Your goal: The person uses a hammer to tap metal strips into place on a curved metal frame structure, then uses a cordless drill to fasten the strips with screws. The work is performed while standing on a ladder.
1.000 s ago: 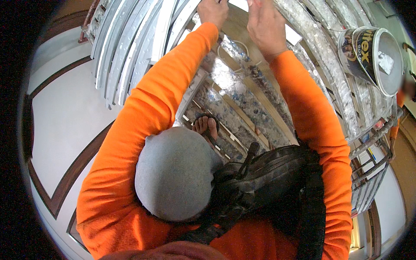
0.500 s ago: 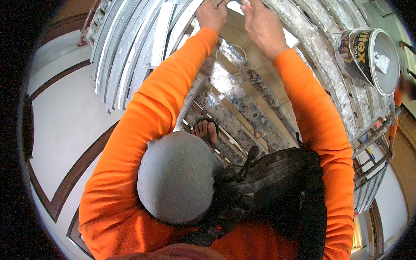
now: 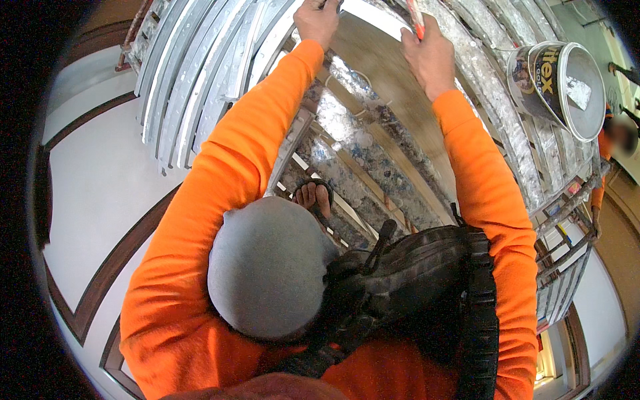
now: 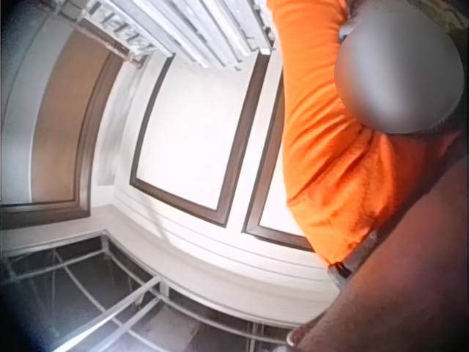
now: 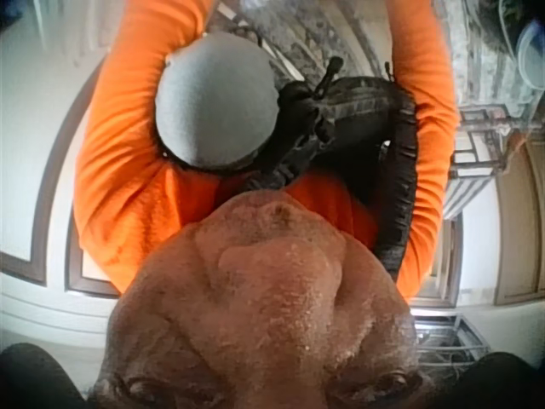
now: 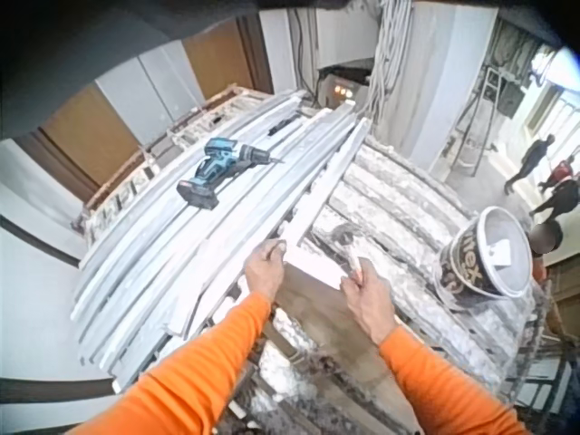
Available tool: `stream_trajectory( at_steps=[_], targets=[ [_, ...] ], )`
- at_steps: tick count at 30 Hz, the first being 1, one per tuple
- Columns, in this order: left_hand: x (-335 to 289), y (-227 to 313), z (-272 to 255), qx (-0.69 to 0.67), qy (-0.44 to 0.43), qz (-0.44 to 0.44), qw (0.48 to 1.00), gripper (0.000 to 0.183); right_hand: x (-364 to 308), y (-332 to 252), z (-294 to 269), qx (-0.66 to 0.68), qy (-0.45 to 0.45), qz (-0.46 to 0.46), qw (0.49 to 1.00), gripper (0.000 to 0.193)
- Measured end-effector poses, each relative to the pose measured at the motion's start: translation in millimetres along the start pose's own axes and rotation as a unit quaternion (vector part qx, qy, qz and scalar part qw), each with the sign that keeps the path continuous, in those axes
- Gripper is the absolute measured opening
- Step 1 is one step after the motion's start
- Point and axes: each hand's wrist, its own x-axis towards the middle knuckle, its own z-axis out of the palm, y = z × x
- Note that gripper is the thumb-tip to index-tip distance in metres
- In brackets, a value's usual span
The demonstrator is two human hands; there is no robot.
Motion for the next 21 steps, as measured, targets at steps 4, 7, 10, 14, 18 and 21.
stream_trajectory(
  at_steps=[4, 7, 10, 14, 18, 21],
  targets=[
    [3.0, 2.1, -6.5, -0.056, -0.018, -0.018, 0.998, 0.023, -9.6, 8.2, -2.4, 0.032, -0.001, 0.025, 0.999, 0.04],
    [2.3, 2.9, -7.4, -0.059, -0.044, 0.0, 0.997, 0.022, -11.4, 16.8, 2.4, 0.041, 0.022, -0.012, 0.999, 0.038],
    [3.5, 0.7, -6.2, -0.058, -0.058, 0.004, 0.997, 0.02, -11.4, 18.5, 6.9, 0.047, 0.022, -0.031, 0.998, 0.038],
    [2.9, 0.0, -6.3, -0.052, -0.065, 0.021, 0.996, 0.018, -12.7, 1.0, 4.5, 0.036, 0.006, -0.028, 0.999, 0.039],
    [1.9, -7.0, -1.0, 0.016, -0.041, 0.054, 0.998, 0.017, -10.0, -2.7, 8.1, 0.067, 0.006, -0.047, 0.997, 0.039],
    [2.6, -11.9, 2.6, -0.009, -0.04, 0.017, 0.999, 0.017, -5.1, -12.3, 9.2, 0.062, 0.0, -0.065, 0.996, 0.038]
  ],
)
